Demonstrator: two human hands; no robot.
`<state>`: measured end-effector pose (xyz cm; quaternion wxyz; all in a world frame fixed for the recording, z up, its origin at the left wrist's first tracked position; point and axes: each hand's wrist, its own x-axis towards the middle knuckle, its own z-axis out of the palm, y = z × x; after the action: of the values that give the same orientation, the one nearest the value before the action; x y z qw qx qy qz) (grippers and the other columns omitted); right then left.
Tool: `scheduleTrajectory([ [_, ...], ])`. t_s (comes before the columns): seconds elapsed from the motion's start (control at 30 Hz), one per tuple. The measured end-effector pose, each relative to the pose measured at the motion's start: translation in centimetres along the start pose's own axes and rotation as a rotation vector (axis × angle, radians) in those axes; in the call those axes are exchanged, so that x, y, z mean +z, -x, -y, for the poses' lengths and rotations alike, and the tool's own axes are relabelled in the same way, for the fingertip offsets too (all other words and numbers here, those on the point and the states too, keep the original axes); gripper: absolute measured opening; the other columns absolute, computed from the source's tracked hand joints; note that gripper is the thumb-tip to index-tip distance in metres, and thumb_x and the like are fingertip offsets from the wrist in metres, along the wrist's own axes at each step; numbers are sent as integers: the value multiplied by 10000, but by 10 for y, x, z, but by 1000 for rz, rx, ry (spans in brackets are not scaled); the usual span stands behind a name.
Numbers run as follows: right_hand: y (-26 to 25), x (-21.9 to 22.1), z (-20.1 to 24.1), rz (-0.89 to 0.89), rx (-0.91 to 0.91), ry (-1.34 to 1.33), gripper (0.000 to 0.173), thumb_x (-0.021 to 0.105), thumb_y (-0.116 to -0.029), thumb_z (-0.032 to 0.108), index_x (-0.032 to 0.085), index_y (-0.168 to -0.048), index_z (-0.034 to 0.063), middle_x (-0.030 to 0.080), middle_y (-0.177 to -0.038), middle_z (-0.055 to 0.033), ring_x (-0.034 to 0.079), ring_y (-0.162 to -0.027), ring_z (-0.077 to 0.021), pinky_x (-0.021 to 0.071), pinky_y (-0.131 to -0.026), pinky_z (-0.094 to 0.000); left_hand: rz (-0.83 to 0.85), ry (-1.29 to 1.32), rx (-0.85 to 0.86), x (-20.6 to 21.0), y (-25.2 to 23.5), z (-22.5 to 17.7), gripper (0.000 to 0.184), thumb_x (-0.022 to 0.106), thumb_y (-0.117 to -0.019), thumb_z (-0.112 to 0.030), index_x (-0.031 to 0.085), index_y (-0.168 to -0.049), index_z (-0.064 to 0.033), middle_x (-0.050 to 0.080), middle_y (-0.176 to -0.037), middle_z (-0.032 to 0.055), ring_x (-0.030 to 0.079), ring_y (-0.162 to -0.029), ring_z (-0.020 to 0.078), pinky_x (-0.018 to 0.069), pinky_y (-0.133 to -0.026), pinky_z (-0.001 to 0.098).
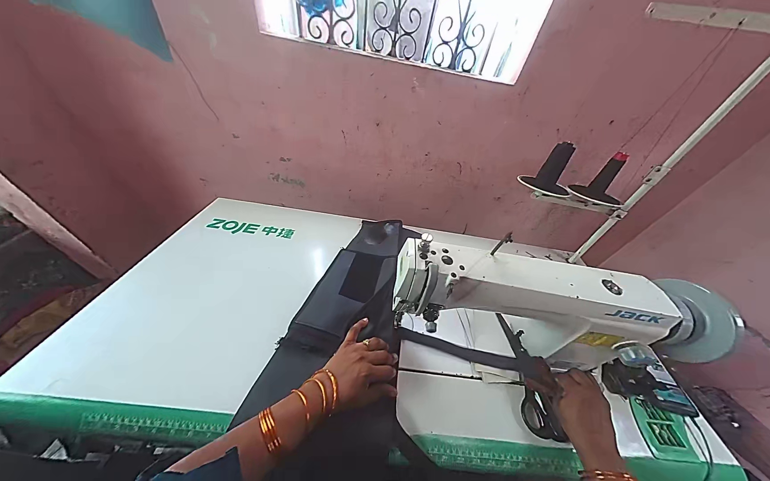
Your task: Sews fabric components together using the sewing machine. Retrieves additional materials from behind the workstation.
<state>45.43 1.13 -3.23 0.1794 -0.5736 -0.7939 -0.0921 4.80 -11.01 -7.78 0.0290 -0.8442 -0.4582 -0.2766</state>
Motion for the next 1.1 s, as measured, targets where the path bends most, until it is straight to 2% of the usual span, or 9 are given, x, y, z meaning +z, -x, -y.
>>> scheduleTrajectory([
  [0.23, -12, -36, 4, -341, -28, -81, 190, 557, -878, -153, 725, -969, -147, 687, -1023, -362, 653, -1039, -566, 488, -950, -667, -17, -14, 22, -5, 12, -16, 332, 609, -969, -497, 801, -994, -228, 761, -1146, -48, 667, -1209, 210, 302, -1137, 687],
  [0.47, 0, -41, 46, -340, -42, -226, 162, 605, -892, -64, 736, -969, -119, 695, -1096, -334, 653, -1083, -544, 498, -950, -666, 38, 21, -13, -4, -10, 11, 354, 619, -969, -498, 799, -1014, -197, 757, -1181, -22, 659, -1231, 240, 265, -1131, 729],
  [0.57, 17, -26, 109, -212, -118, -430, 149, 659, -882, -14, 765, -971, -71, 730, -1062, -261, 698, -1035, -453, 546, -917, -606, 80, 43, -61, -6, -20, 18, 317, 609, -995, -420, 801, -1051, -175, 750, -1215, -5, 641, -1266, 249, 222, -1158, 724],
  [0.67, 35, -6, 188, 165, -146, -586, 252, 724, -920, 230, 778, -938, -16, 707, -1028, -212, 661, -1061, -391, 538, -937, -530, 35, 56, -107, -4, -23, 16, 247, 577, -994, -245, 798, -1032, -142, 760, -1186, 4, 660, -1237, 248, 226, -1161, 710],
  [0.7, 37, -2, 208, 264, -116, -653, 230, 725, -912, 202, 777, -910, -21, 700, -991, -196, 660, -1028, -354, 539, -924, -487, 13, 49, -114, -2, -23, 15, 251, 559, -991, -213, 797, -1032, -143, 763, -1174, -2, 668, -1224, 242, 234, -1161, 705],
  [0.8, 39, 0, 239, 445, 274, -1073, 93, 638, -950, 7, 705, -937, -55, 679, -855, -94, 655, -768, -128, 555, -726, -278, -22, 52, -135, -2, -21, 13, 278, 535, -985, -143, 804, -1059, -149, 766, -1177, -6, 677, -1216, 242, 237, -1162, 704],
  [0.87, 50, -6, 240, 543, 535, -1314, 157, 606, -994, 17, 673, -1123, -44, 692, -941, -108, 648, -832, -133, 539, -800, -298, -19, 55, -142, -4, -20, 12, 292, 529, -975, -101, 804, -1064, -144, 766, -1183, -1, 678, -1217, 246, 237, -1161, 707],
  [0.97, 85, -8, 244, 352, 214, -1035, 420, 594, -992, 60, 575, -1379, -101, 749, -1006, -211, 725, -826, -242, 580, -818, -388, 8, 61, -115, -6, -21, 12, 313, 509, -953, -102, 798, -1072, -126, 763, -1189, 17, 671, -1228, 259, 224, -1161, 714],
  [1.1, 98, -16, 252, 221, -122, -623, 362, 554, -915, -50, 656, -1249, -145, 752, -922, -245, 757, -797, -370, 611, -764, -486, 22, 65, -94, -7, -24, 19, 338, 578, -1012, -406, 809, -1021, -160, 762, -1184, 0, 656, -1244, 239, 208, -1172, 708],
])
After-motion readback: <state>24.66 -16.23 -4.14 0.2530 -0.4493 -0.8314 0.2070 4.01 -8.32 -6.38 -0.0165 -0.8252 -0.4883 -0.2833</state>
